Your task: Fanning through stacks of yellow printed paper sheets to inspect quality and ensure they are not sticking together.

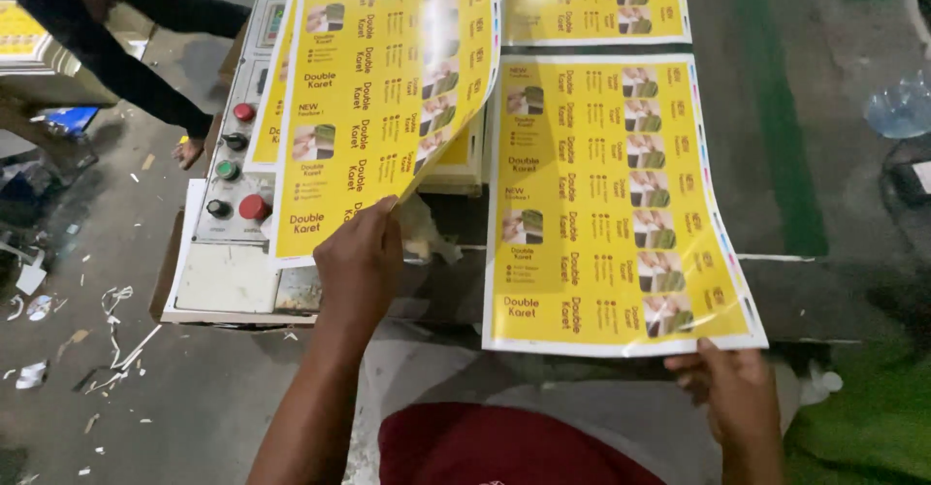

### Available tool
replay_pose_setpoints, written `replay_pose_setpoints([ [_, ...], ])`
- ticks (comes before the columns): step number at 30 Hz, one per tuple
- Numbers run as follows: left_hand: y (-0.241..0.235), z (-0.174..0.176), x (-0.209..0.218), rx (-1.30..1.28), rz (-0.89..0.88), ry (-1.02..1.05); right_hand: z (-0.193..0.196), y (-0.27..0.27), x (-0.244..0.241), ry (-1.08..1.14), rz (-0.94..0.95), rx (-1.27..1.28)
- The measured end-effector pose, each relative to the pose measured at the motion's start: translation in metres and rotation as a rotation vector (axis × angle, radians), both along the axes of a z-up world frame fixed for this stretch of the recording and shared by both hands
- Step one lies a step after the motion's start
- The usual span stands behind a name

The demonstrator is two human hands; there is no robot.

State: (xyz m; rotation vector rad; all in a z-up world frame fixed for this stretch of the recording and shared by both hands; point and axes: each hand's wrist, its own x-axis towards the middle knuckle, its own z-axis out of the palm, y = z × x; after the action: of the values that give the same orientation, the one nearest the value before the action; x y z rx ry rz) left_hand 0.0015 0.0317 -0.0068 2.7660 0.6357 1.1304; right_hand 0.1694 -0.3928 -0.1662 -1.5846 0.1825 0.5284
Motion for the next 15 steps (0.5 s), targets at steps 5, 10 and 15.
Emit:
replay_pose_setpoints([
  [5, -0.025, 0.009, 0.008, -0.028, -0.063, -0.053, 0.007, 0.03, 0.04, -0.032, 0.021, 0.111],
  [10, -0.048, 0.015, 0.003, -0.079, -0.189, -0.07, 0.002, 0.011, 0.034, -0.036, 0.022, 0.132],
  [15, -0.095, -0.023, 0.023, -0.066, -0.411, -0.071, 0.013, 0.023, -0.013, 0.155, 0.067, 0.189],
])
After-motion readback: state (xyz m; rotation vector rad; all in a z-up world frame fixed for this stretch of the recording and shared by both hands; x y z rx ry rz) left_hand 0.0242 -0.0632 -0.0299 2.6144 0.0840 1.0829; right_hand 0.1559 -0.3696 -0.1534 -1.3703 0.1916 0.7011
